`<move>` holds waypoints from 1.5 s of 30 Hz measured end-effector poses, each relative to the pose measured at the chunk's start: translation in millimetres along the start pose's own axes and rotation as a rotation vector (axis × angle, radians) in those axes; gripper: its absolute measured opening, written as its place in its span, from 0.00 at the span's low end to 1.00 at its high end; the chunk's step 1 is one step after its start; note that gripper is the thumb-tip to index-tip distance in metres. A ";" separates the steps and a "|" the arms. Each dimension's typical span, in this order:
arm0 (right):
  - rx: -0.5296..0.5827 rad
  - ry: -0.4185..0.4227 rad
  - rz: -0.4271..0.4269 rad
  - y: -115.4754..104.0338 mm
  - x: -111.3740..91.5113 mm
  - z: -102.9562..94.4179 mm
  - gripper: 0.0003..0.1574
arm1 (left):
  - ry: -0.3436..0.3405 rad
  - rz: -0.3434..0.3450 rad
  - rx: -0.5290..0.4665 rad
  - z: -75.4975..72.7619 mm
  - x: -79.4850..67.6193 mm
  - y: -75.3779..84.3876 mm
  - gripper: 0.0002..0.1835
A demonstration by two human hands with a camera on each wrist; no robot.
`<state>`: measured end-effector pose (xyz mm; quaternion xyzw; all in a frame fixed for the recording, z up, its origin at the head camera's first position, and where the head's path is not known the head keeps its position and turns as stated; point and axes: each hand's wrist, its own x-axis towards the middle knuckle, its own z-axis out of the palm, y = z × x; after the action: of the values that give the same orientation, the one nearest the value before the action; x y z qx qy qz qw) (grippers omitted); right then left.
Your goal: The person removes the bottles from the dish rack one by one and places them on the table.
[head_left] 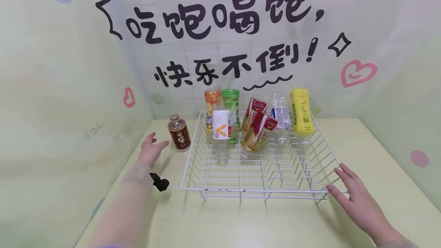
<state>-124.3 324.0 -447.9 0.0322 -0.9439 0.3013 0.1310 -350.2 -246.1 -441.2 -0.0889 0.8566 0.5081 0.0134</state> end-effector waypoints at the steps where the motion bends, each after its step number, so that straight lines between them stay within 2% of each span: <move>1: 0.005 -0.001 0.002 0.2 0.0 0.2 0.41 | 0.009 -0.001 -0.027 -3.3 -3.3 1.2 0.48; 5: 0.012 0.000 0.004 0.8 -0.1 0.5 0.41 | 0.063 0.002 -0.137 -15.8 -17.4 8.3 0.44; 8: 0.005 0.000 0.004 0.6 -0.2 0.4 0.41 | 0.124 0.032 -0.177 -24.7 -29.1 19.2 0.42; 12: 0.003 -0.002 0.003 0.0 -0.7 0.2 0.41 | 0.190 0.076 -0.222 -35.0 -44.8 39.5 0.40; 15: 0.004 -0.003 -0.001 -0.4 -0.6 -0.1 0.41 | 0.209 0.093 -0.252 -39.7 -56.3 56.2 0.39; 18: 0.001 0.004 -0.008 -0.3 -0.4 -0.3 0.41 | 0.210 0.119 -0.268 -37.6 -67.2 76.3 0.38; 22: -0.003 0.012 -0.014 0.2 0.2 -0.7 0.41 | 0.178 0.188 -0.281 -25.1 -80.7 105.9 0.37; 26: 0.002 0.009 -0.012 1.1 0.3 -0.4 0.41 | 0.111 0.265 -0.275 -7.8 -89.7 132.9 0.35; 30: 0.006 0.005 -0.011 1.7 -0.2 0.5 0.42 | 0.038 0.298 -0.287 9.5 -93.1 152.6 0.35; 35: 0.007 0.004 -0.010 0.9 -0.1 0.6 0.42 | -0.019 0.313 -0.292 31.6 -89.8 167.9 0.34; 38: 0.006 0.004 -0.009 1.3 -0.5 0.8 0.42 | -0.038 0.299 -0.286 46.3 -87.5 175.4 0.34; 42: 0.008 0.009 -0.012 1.8 -1.2 1.3 0.41 | -0.078 0.275 -0.309 66.4 -81.9 181.6 0.33; 45: 0.009 0.012 -0.017 1.6 -1.2 1.5 0.41 | -0.123 0.281 -0.334 80.8 -76.3 183.5 0.33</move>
<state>-123.7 324.4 -450.2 0.0388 -0.9414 0.3047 0.1391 -311.0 -79.1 -312.3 0.0616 0.7621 0.6442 -0.0205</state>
